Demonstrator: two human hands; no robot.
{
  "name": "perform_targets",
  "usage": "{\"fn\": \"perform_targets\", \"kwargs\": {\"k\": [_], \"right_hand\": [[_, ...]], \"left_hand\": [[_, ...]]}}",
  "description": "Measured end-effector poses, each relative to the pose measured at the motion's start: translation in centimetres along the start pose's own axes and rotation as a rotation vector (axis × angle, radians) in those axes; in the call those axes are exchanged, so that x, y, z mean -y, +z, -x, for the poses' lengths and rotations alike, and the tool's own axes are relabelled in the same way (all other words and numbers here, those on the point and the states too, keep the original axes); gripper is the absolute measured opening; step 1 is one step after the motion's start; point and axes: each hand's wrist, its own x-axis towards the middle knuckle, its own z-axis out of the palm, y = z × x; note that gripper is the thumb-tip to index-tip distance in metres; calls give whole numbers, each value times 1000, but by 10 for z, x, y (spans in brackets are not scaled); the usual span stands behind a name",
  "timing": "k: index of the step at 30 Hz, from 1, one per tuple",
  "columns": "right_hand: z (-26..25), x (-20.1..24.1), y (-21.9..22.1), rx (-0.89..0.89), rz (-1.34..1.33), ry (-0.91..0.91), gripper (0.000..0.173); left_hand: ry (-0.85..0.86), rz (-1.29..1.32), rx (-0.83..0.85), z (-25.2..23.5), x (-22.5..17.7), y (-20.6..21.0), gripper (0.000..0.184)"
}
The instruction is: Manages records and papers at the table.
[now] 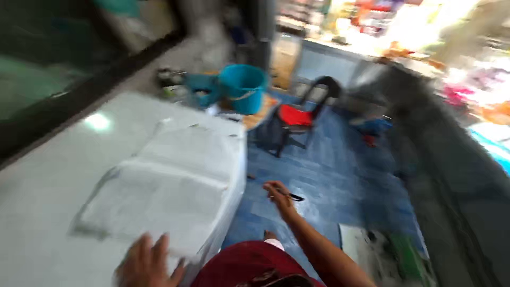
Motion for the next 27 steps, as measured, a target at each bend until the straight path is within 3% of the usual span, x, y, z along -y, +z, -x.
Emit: {"fn": "perform_targets", "kwargs": {"k": [5,10,14,16,19,22,24,27], "right_hand": [[-36,17,75,219,33,-169,18],[-62,65,156,238,104,-330,12],[-78,99,160,374,257,-379,28],[-88,107,158,472,59,-424,42],[-95,116,187,607,-209,-427,60],[-78,114,234,701,41,-340,39],[-66,100,261,867,200,-352,20],[-51,74,294,1077,227,-381,6]], "left_hand": [[-125,64,-144,-4,1,8,82],[-211,138,-43,-3,7,-2,81],[-134,59,-216,-1,17,12,70],[-132,40,-224,-5,19,11,54],[-146,97,-229,-9,21,7,47],[-163,133,-176,-11,20,5,48],[-188,154,-113,-12,18,-1,51],[-192,185,-158,-10,18,1,53]]}}
